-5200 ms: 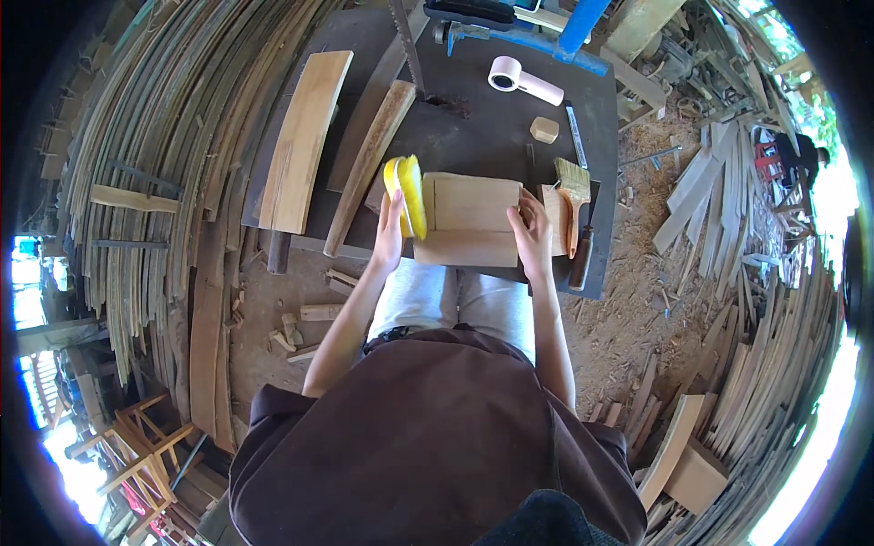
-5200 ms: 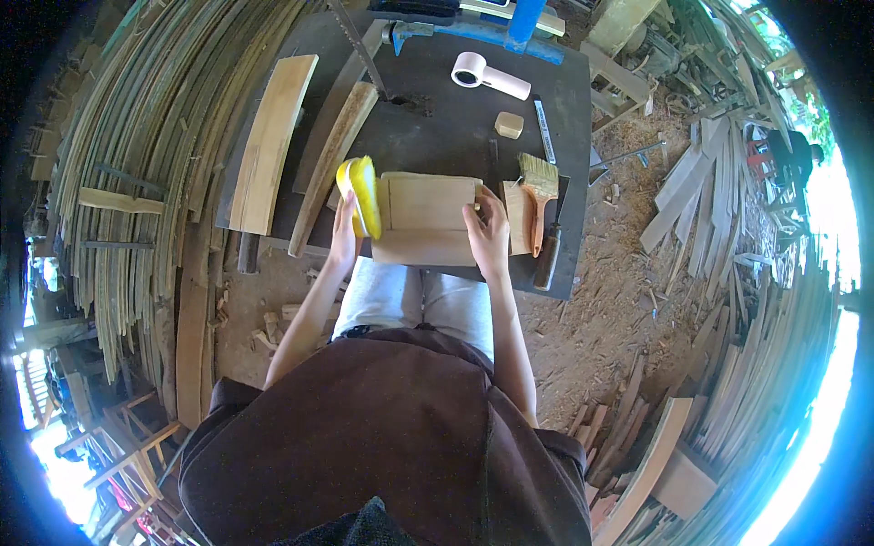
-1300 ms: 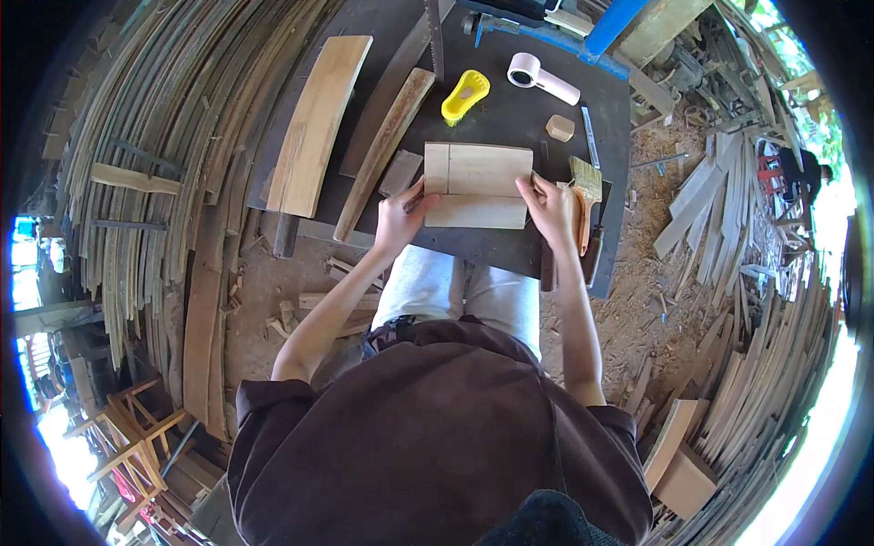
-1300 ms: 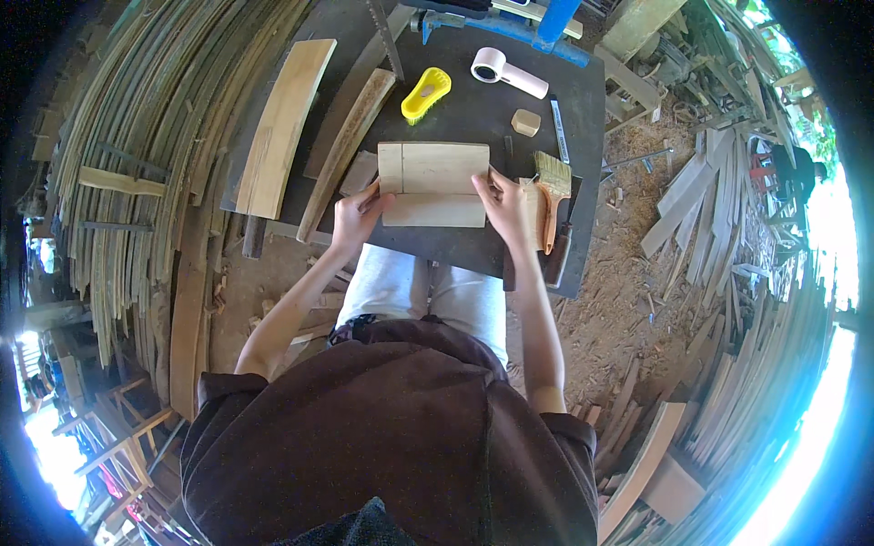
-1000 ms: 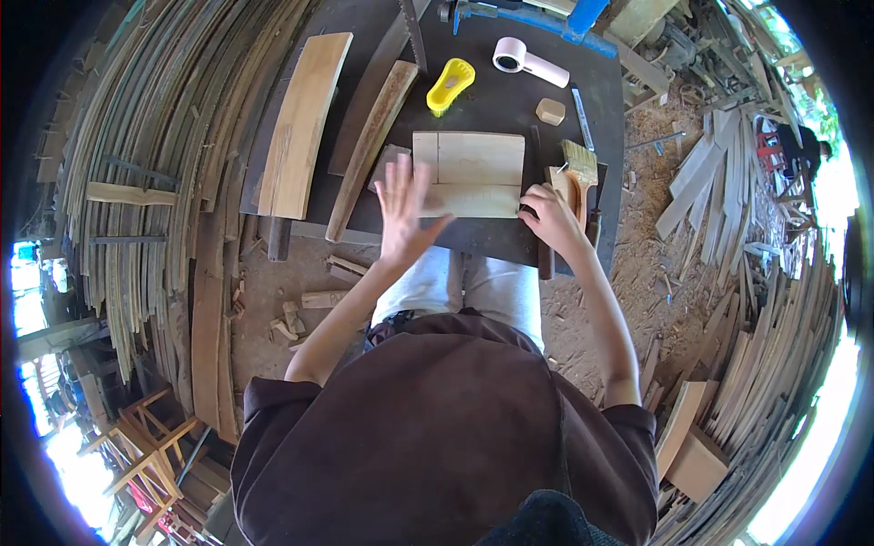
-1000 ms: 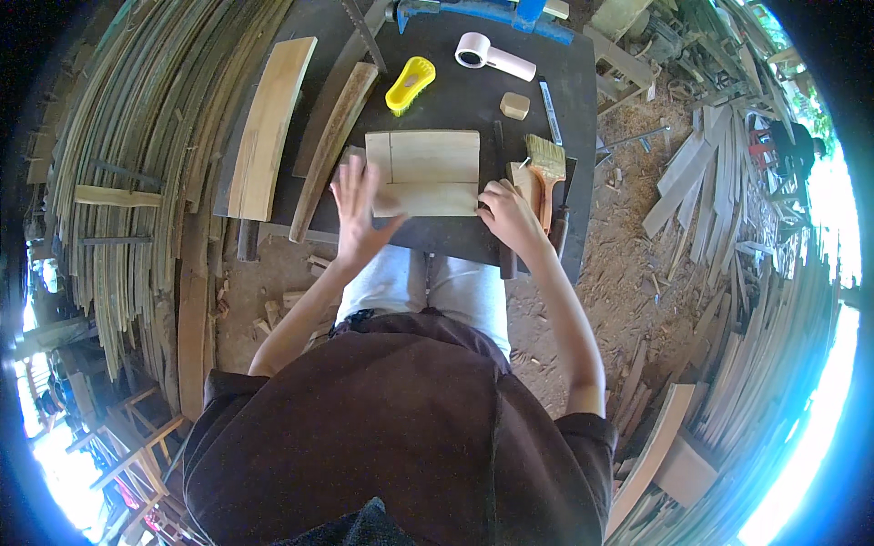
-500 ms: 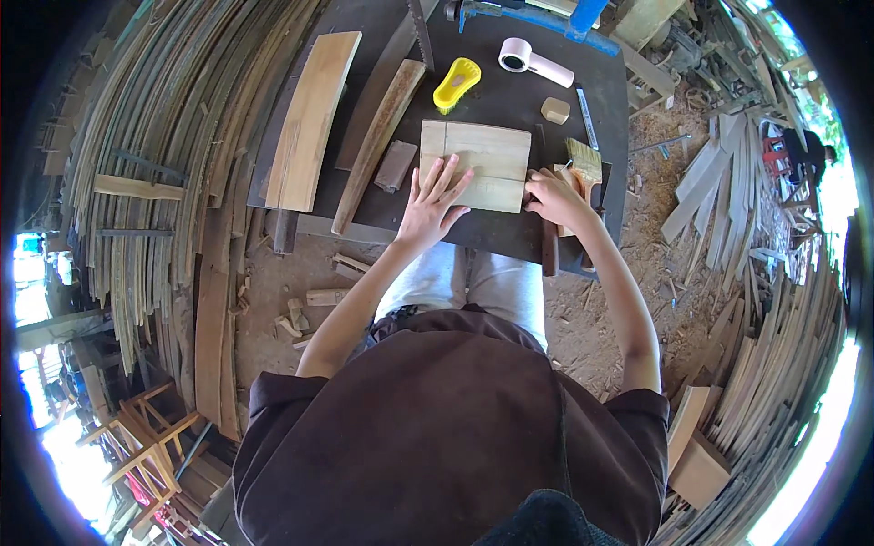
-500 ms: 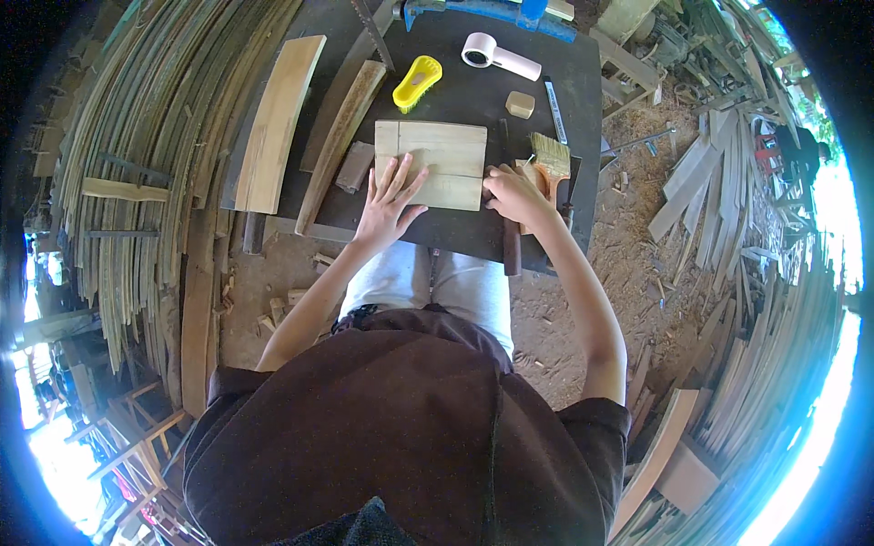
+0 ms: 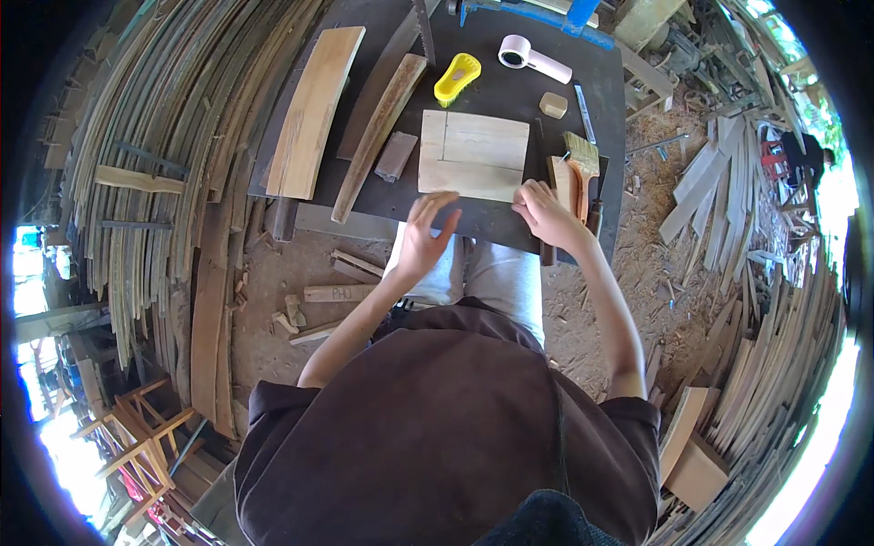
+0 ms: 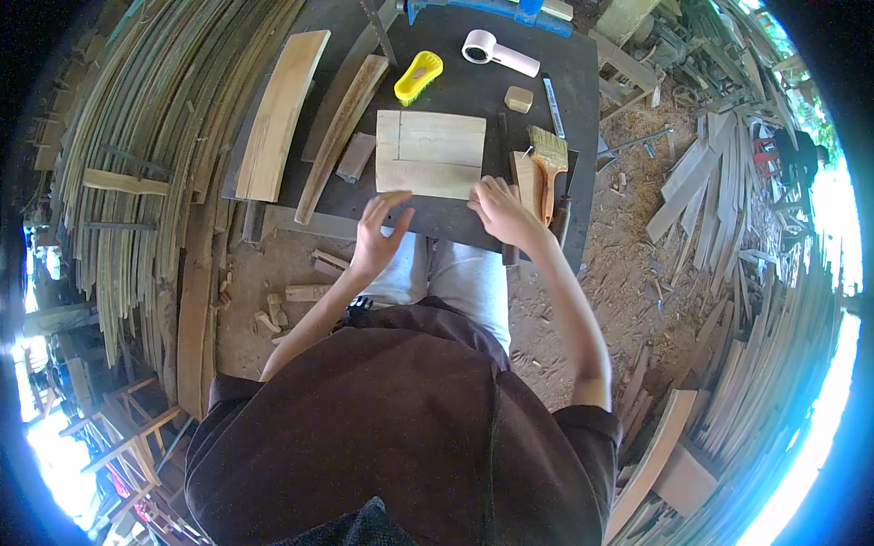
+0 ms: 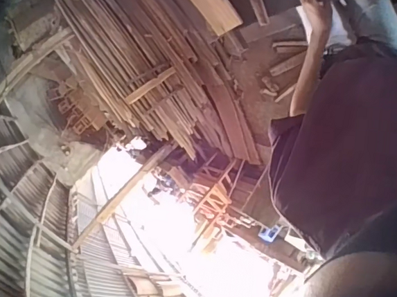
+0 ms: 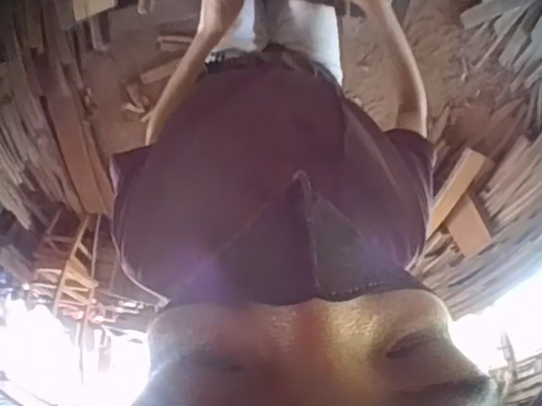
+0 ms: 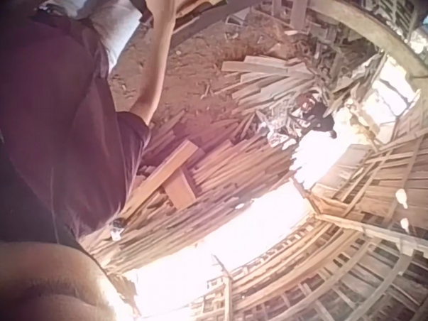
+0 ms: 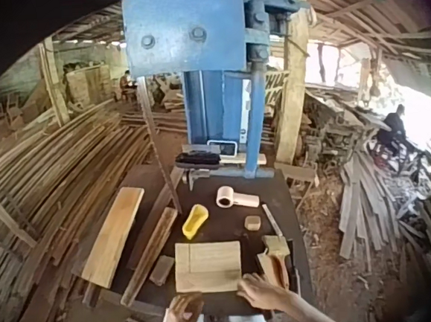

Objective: The person smooths a rectangular wooden plank on a workbench using a sanding block, then wipes the surface with a yellow sponge. They briefly inspect the plank and use a chisel to refine the edges and corners of the wood.

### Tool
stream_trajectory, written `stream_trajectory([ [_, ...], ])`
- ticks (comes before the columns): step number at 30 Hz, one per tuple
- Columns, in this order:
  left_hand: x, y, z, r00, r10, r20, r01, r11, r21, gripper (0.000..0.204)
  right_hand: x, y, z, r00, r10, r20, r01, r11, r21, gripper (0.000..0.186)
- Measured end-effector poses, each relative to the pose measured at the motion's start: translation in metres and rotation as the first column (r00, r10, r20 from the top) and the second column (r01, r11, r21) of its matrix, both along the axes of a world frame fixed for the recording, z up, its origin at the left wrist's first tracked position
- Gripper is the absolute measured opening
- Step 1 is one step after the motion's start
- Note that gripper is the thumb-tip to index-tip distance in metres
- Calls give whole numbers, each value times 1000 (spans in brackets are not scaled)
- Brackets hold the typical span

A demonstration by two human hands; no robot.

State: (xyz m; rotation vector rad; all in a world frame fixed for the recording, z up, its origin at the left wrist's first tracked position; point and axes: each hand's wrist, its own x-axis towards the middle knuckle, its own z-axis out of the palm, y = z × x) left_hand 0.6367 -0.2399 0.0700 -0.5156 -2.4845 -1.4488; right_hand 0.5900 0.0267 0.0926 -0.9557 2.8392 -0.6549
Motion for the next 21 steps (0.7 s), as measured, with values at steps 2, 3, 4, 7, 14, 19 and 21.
stream_trajectory([
  [2, 6, 14, 9, 992, -85, 88, 71, 986, 152, 30, 9, -18, 5, 945, 2, 327, 120, 928, -353, 17],
  [3, 8, 20, 9, 969, -140, 206, 73, 950, 302, 28, 14, -29, 7, 880, 46, 473, 221, 842, -493, 17],
  [4, 11, 25, 10, 928, -209, 309, 52, 894, 446, 27, 21, -42, 5, 911, 44, 410, 216, 796, -566, 19],
  [7, 11, 29, -3, 856, -287, 431, -90, 737, 670, 25, 38, -71, -21, 897, -73, 435, 374, 649, -662, 15],
  [14, 13, 8, 1, 728, -360, 584, -259, 644, 720, 21, 57, -98, -29, 757, 8, 653, 610, 348, -712, 11],
  [19, 7, 7, 8, 699, -431, 570, -201, 647, 736, 20, 60, -97, -34, 732, 138, 667, 637, 207, -743, 15],
  [21, 5, 5, -1, 763, -308, 567, -263, 654, 710, 18, 61, -98, -30, 731, 136, 668, 642, 196, -742, 15],
])
